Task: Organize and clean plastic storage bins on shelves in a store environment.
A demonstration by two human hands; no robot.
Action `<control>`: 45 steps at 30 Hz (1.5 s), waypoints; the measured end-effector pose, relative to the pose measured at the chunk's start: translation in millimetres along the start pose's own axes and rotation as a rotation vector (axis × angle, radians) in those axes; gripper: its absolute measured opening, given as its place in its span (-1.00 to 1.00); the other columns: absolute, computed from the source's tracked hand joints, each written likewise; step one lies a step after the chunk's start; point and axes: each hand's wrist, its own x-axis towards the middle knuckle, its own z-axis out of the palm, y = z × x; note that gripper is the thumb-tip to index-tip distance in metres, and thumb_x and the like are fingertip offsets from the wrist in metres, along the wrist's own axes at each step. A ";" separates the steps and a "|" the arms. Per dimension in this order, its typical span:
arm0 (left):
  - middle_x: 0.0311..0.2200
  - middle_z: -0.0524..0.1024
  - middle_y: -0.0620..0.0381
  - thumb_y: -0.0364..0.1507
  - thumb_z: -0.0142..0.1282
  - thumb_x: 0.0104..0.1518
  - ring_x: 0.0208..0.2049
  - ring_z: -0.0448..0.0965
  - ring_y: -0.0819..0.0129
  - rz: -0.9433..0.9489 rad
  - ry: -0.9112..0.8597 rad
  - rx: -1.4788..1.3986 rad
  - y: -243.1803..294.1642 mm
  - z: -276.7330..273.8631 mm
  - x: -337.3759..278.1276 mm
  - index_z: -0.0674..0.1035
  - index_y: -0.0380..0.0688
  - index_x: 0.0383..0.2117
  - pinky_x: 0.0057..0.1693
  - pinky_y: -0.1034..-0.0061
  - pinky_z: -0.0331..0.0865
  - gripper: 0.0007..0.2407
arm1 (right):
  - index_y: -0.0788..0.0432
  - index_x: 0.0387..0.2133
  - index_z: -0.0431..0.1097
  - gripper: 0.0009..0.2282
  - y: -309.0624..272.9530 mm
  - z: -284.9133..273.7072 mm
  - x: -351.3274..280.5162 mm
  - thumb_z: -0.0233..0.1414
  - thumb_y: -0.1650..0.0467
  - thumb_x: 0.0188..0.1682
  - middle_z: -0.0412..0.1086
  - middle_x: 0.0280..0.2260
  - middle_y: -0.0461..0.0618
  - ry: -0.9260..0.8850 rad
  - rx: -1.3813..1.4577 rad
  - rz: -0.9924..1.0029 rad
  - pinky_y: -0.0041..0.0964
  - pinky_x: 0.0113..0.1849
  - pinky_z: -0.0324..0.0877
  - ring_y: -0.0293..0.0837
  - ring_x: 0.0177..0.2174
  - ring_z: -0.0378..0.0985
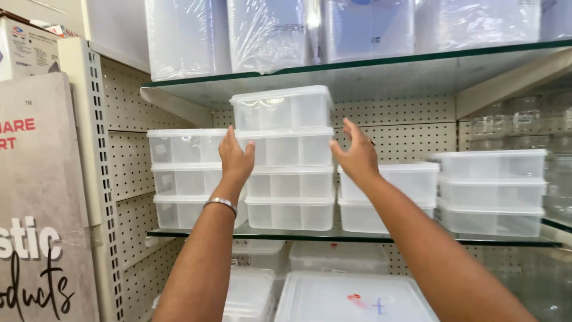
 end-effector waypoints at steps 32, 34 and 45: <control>0.30 0.09 -0.03 -0.16 0.13 0.02 0.27 0.18 0.08 -0.482 -0.290 -0.407 89.8 -75.5 31.2 0.14 0.12 0.39 0.31 0.22 0.16 -0.28 | 0.20 0.27 0.15 -0.38 -52.6 -15.1 30.7 -0.01 0.12 0.00 0.28 0.23 0.19 -0.128 0.684 0.294 0.03 0.21 0.12 0.08 0.24 0.25; 0.26 0.19 -0.04 -0.12 0.11 0.06 0.25 0.22 0.12 -0.397 -0.289 -0.474 93.7 -80.8 37.1 0.21 0.01 0.36 0.28 0.25 0.18 -0.32 | 0.26 0.24 0.20 -0.38 -43.0 -25.4 33.2 -0.05 0.06 0.06 0.28 0.21 0.25 0.030 0.731 0.352 0.13 0.20 0.15 0.19 0.24 0.21; 0.14 0.36 -0.33 0.37 -0.32 -0.14 0.02 0.53 -0.04 -0.566 -0.370 -0.778 138.2 -106.7 29.1 0.33 -0.33 0.26 -0.09 0.20 0.63 0.01 | 0.02 0.31 0.02 -0.17 -97.2 -81.9 15.5 -0.19 -0.18 -0.17 0.06 0.23 0.10 -0.105 0.778 0.584 0.20 -0.06 0.47 0.01 0.00 0.29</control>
